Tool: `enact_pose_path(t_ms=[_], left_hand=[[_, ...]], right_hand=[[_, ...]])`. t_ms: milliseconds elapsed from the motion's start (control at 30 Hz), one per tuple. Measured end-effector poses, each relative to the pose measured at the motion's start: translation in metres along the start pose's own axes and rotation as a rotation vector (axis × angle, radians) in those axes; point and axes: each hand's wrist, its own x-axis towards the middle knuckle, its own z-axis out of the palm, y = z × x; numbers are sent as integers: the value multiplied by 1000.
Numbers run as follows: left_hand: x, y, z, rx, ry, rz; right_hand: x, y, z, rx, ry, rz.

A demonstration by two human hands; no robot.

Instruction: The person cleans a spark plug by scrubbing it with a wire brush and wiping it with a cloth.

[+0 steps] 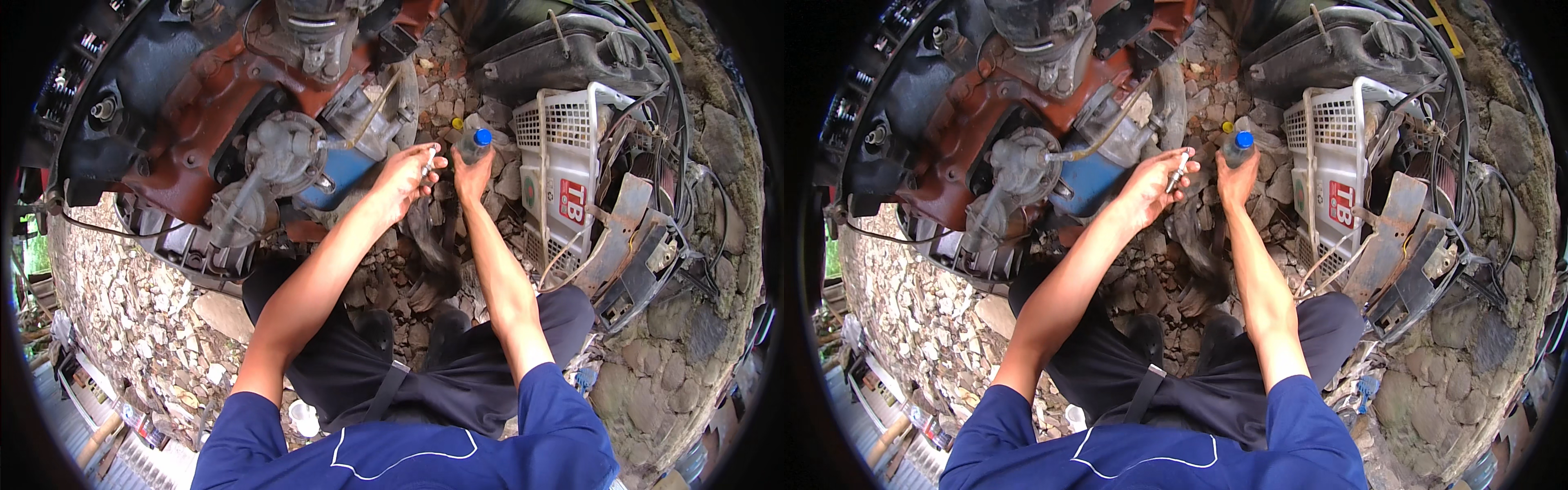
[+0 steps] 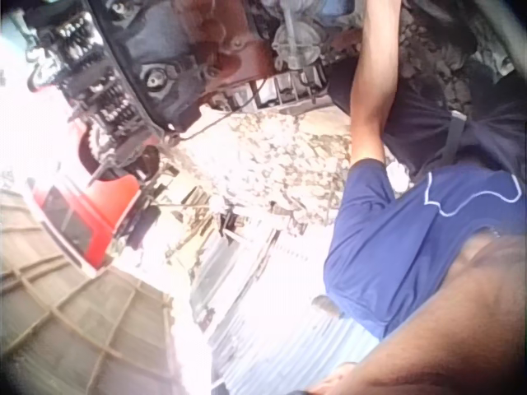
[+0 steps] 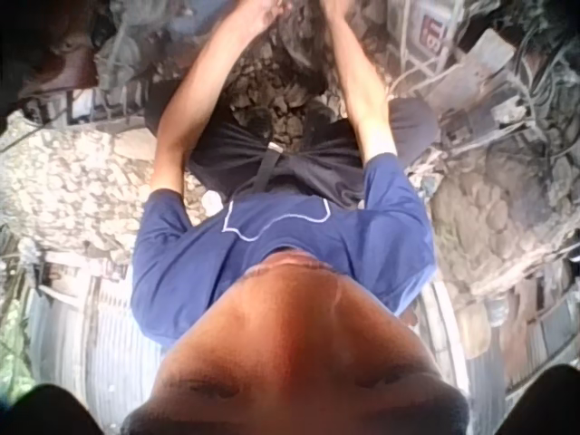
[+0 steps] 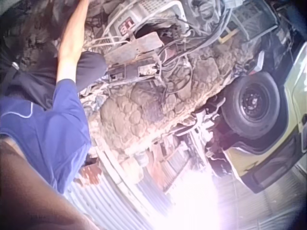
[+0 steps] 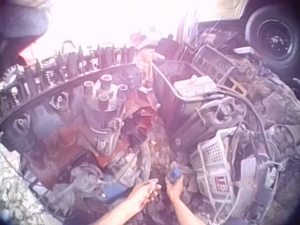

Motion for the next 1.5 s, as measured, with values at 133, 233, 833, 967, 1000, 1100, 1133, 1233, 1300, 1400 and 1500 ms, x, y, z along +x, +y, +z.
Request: enact_pose_path(t_ms=[133, 233, 833, 967, 1000, 1100, 1133, 1233, 1300, 1400, 1500], left_hand=[[6, -8, 2, -75, 42, 24], [10, -17, -1, -133, 101, -17], [13, -20, 12, -176, 78, -19], [12, -20, 10, -163, 103, -20], [13, -22, 8, -169, 105, -26], [13, -24, 0, -181, 108, -21], [13, -26, -1, -194, 104, -28], [8, -22, -3, -181, 145, -22], [5, -18, 1, -154, 178, -22], [6, -21, 1, 57, 185, 41], [32, -58, -16, 628, 119, 166]], right_hand=[[6, -5, -1, -85, -84, -9], [10, -19, 18, -210, -126, 34], [14, -10, 51, -260, -420, -231], [4, -6, 44, -307, -454, -135], [2, -6, 42, -340, -467, -142], [3, -8, 38, -408, -469, -201], [4, -2, 37, -416, -462, -217], [7, -4, 31, -307, -295, -130], [6, -7, 24, -154, -149, -135], [4, -34, 0, 41, -81, -71], [7, -44, -21, 178, -76, 42]])
